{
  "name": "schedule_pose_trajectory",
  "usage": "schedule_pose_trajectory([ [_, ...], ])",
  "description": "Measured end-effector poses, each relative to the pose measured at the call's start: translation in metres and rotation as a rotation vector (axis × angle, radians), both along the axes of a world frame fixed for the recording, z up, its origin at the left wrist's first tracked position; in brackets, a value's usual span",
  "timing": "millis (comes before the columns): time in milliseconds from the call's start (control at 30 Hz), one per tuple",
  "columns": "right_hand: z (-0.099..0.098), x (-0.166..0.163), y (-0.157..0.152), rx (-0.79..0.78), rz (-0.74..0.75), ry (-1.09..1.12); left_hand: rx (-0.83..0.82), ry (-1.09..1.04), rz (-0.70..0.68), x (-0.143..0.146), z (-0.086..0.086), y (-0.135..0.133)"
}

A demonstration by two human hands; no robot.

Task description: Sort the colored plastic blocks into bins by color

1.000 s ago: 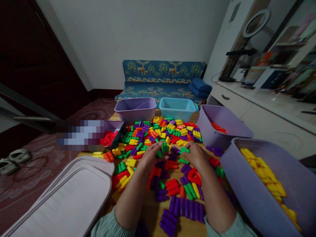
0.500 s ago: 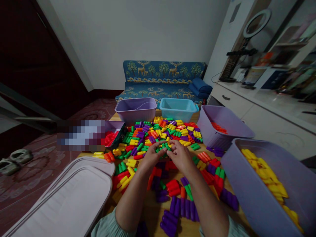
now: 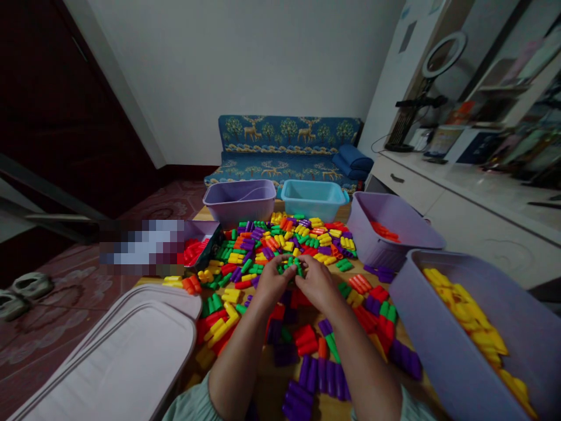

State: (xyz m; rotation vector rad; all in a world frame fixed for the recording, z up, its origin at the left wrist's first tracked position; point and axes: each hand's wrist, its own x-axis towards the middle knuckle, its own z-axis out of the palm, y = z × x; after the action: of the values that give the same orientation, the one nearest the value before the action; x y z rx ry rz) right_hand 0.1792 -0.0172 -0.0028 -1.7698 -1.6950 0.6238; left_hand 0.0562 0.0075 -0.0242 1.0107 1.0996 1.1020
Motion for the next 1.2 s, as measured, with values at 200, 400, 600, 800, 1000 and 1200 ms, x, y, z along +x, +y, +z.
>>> schedule_pose_trajectory([
  [200, 0.038, 0.017, 0.056, 0.127, -0.110, -0.100, 0.126, 0.020, -0.038, 0.034, 0.042, 0.072],
  [400, 0.102, 0.050, 0.146, 0.462, -0.184, -0.203, 0.754, 0.252, 0.028, 0.075, 0.120, 0.161],
  [600, 0.107, 0.068, 0.203, 0.565, -0.231, -0.318, 1.015, 0.397, 0.058, 0.098, 0.130, 0.212],
  [800, 0.060, 0.075, 0.215, 0.110, -0.219, -0.483, 0.785, 0.814, -0.094, 0.098, 0.077, 0.239],
  [1000, 0.039, 0.084, 0.210, 0.149, -0.042, -0.649, 0.740, 0.992, -0.154, 0.084, 0.057, 0.237],
  [1200, 0.039, 0.085, 0.200, 0.161, 0.032, -0.689, 0.776, 1.052, -0.233, 0.081, 0.058, 0.225],
])
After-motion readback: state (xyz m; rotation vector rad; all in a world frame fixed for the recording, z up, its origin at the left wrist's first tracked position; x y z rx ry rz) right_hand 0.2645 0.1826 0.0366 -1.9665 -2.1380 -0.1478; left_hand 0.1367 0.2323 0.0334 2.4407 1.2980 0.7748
